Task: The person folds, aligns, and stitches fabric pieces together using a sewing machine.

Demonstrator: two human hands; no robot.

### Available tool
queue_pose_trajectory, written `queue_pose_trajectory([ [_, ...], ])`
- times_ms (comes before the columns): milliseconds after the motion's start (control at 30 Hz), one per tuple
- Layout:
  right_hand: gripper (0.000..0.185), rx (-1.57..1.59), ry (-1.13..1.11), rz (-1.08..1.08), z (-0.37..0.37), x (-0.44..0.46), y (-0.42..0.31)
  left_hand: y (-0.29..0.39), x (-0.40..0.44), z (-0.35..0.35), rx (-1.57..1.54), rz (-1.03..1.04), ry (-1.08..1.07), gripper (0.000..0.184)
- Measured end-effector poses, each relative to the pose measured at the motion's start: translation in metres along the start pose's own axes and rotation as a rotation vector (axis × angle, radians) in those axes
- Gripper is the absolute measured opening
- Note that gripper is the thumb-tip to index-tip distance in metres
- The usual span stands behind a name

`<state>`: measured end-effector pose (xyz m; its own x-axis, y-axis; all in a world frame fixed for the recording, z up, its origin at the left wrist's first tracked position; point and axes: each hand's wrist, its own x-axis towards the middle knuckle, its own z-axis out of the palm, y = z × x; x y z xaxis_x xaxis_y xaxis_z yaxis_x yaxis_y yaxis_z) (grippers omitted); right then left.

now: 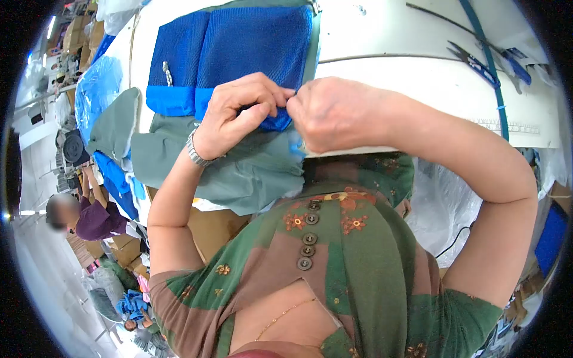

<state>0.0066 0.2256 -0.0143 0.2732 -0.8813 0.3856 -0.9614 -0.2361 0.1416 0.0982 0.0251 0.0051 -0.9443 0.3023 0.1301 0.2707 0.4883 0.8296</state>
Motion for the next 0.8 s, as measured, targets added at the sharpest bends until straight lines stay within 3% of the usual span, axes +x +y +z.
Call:
queue_pose_trajectory([
  [100,0.016,-0.149,0.016,-0.055,0.003,0.002,-0.003,-0.003,0.003,-0.003,-0.214,-0.11,-0.009,0.017],
  [200,0.014,-0.024,0.099,0.024,0.006,-0.001,-0.005,0.012,0.012,-0.014,-0.104,-0.228,-0.104,0.017],
  [233,0.012,-0.019,0.089,0.069,0.004,-0.001,-0.007,0.017,0.017,-0.013,0.094,-0.034,-0.068,0.009],
  [267,0.012,-0.028,0.082,0.068,0.005,-0.002,-0.007,0.018,0.029,-0.01,0.093,-0.023,-0.065,0.009],
  [333,0.01,-0.052,0.161,0.102,0.008,-0.004,-0.009,0.015,0.054,-0.006,0.621,0.515,-0.053,0.005],
  [400,0.011,-0.041,0.13,0.109,0.008,-0.006,-0.009,-0.001,0.066,-0.01,0.685,0.535,-0.109,0.008],
  [467,0.012,0.008,0.166,0.139,0.011,-0.008,-0.01,-0.012,0.069,-0.017,0.825,0.415,-0.254,0.012],
  [567,0.013,0.011,0.166,0.143,0.011,-0.01,-0.009,-0.014,0.068,-0.018,0.741,0.392,-0.215,0.012],
  [633,0.014,0.018,0.179,0.154,0.009,-0.013,-0.008,-0.013,0.067,-0.02,0.68,0.342,-0.229,0.024],
  [800,0.015,0.055,0.144,0.159,-0.001,-0.025,-0.005,-0.006,0.066,-0.016,0.625,0.294,-0.272,0.033],
])
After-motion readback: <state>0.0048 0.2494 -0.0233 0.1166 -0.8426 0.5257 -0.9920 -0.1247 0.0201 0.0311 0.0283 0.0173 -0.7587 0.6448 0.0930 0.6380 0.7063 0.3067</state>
